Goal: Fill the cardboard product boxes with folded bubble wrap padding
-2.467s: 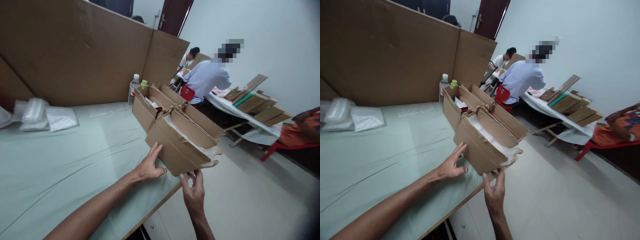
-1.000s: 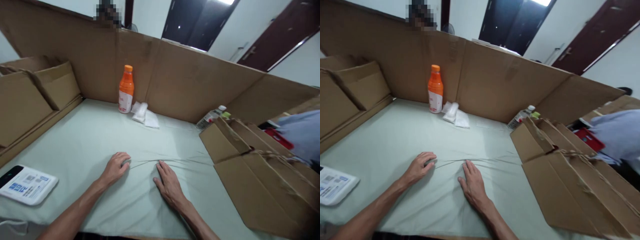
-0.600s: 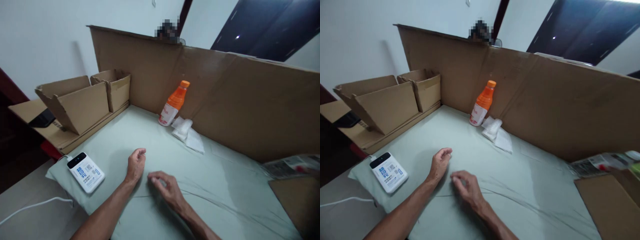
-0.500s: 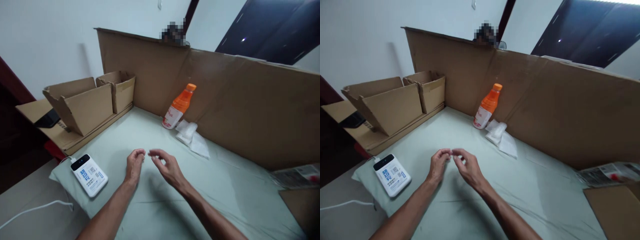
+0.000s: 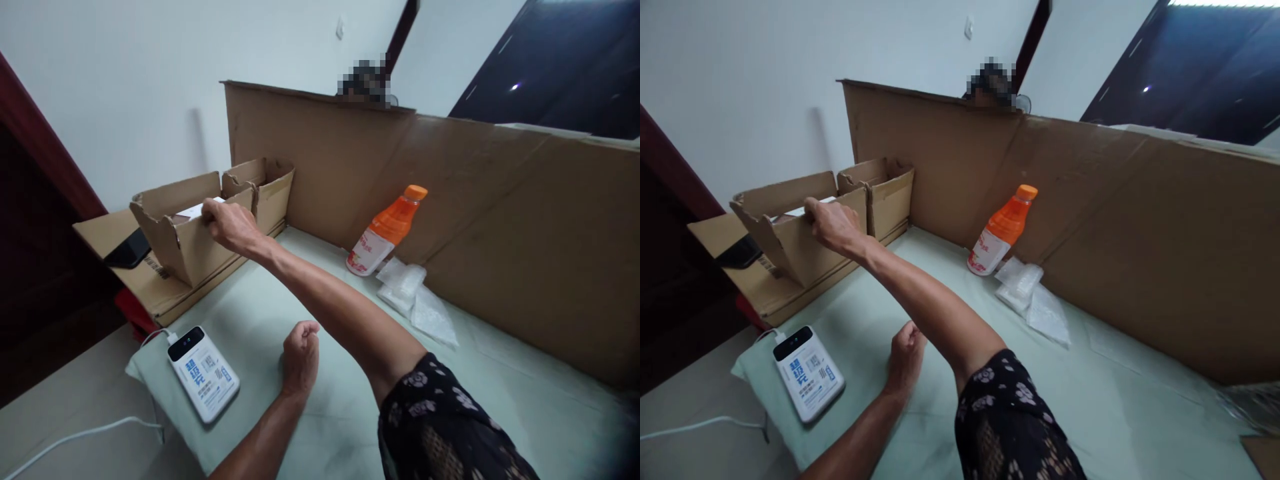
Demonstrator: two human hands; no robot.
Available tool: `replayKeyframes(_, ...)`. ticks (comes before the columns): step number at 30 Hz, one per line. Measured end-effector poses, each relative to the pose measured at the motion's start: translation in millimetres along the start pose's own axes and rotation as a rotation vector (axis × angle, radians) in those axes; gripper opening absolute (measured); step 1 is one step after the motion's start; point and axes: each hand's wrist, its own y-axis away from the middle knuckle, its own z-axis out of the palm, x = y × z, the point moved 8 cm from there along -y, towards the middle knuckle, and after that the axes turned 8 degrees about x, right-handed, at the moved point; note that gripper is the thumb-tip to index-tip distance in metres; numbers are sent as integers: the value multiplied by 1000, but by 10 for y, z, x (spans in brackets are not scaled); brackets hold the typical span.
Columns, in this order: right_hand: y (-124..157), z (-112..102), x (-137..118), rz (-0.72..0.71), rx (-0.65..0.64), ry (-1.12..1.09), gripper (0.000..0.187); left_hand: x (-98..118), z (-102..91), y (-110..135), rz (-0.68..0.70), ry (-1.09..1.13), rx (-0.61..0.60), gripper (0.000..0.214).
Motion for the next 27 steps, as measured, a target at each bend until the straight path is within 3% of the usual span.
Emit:
replayKeyframes(2, 162, -92, 60, -33, 13, -29, 21, -16, -18, -42, -35, 82, 31, 22)
replayKeyframes(6, 722, -417, 284, -46, 7, -86, 25, -35, -98, -133, -98, 308, 92, 41)
replayKeyframes(13, 1652, -1186, 835, 72, 26, -171, 30, -156, -151, -124, -182, 504, 96, 17)
replayKeyframes(19, 2225, -1806, 1159, 180, 155, -238, 18, -81, -265, -43, -134, 504, 159, 31)
replayKeyframes(23, 2850, -1900, 1111, 303, 173, 88, 20, 8, -280, 17, -125, 448, 143, 24)
replayKeyframes(25, 3215, -1856, 947, 371, 178, 204, 21, 34, -272, 50, -122, 404, 133, 23)
replayKeyframes(27, 3537, -1788, 688, 398, 215, 180, 20, 53, -261, 79, -117, 348, 115, 27)
